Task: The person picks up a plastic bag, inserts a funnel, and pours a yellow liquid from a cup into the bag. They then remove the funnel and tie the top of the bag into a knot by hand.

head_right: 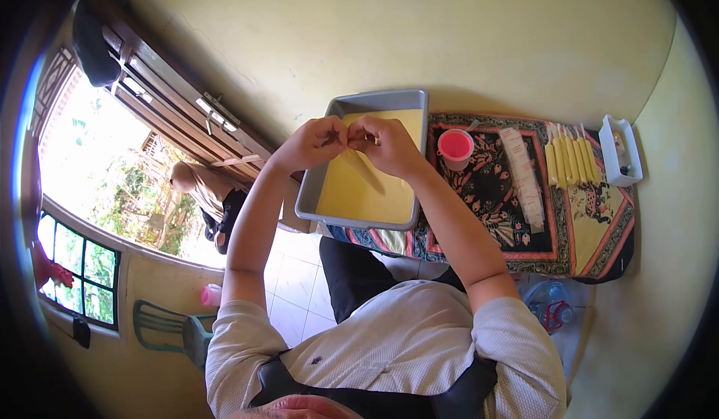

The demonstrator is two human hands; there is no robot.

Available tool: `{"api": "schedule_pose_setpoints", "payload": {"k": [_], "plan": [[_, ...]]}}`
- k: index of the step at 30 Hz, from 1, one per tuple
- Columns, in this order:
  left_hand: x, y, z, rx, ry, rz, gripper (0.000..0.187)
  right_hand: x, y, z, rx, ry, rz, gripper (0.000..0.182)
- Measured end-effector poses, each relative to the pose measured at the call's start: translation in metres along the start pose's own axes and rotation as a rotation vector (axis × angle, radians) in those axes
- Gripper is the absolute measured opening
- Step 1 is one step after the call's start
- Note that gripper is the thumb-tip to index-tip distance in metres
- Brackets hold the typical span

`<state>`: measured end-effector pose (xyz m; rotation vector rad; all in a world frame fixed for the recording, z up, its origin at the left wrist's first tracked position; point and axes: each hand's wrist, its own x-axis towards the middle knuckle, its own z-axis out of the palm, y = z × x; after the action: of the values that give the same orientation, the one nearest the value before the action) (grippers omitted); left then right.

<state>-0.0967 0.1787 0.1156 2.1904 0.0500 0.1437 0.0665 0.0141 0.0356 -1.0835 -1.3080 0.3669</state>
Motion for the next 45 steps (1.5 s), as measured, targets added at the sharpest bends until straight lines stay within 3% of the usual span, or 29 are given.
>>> {"api": "schedule_pose_setpoints", "payload": {"k": [2, 5, 14, 17, 20, 25, 29, 33, 36, 39, 45], "plan": [[0.005, -0.008, 0.0, -0.174, 0.002, -0.106, 0.011, -0.002, -0.008, 0.005, -0.04, 0.059, -0.075, 0.018], [0.012, -0.006, -0.003, -0.261, -0.026, -0.272, 0.011, -0.007, -0.01, 0.01, -0.44, 0.096, -0.272, 0.022], [0.011, -0.03, 0.007, -0.426, 0.064, -0.506, 0.01, -0.012, -0.018, 0.003, -0.85, -0.088, -0.73, 0.019], [0.011, -0.036, 0.009, -0.411, 0.047, -0.551, 0.009, -0.011, -0.008, 0.001, -0.912, -0.215, -0.752, 0.019], [0.009, -0.036, 0.01, -0.547, 0.06, -0.619, 0.011, -0.007, -0.008, -0.004, -0.862, -0.273, -0.747, 0.02], [0.01, -0.028, 0.007, -0.774, 0.196, -0.53, 0.021, 0.005, -0.006, -0.008, -0.738, -0.094, -0.59, 0.017], [0.011, -0.061, 0.021, -0.751, 0.235, -0.411, 0.026, 0.005, -0.003, 0.001, -0.751, -0.037, -0.501, 0.014], [0.009, -0.062, 0.04, -0.585, 0.396, -0.364, 0.027, 0.005, 0.008, 0.007, -0.851, -0.087, -0.431, 0.008], [0.012, -0.079, 0.048, -0.665, 0.496, -0.276, 0.028, 0.012, 0.014, 0.015, -0.809, -0.051, -0.482, 0.008], [0.011, -0.085, 0.049, -0.577, 0.536, -0.137, 0.028, 0.015, 0.017, 0.029, -0.701, 0.142, -0.431, 0.011], [0.018, -0.084, 0.044, -0.391, 0.539, -0.128, 0.028, 0.015, 0.023, 0.038, -0.666, 0.259, -0.227, 0.012]]}}
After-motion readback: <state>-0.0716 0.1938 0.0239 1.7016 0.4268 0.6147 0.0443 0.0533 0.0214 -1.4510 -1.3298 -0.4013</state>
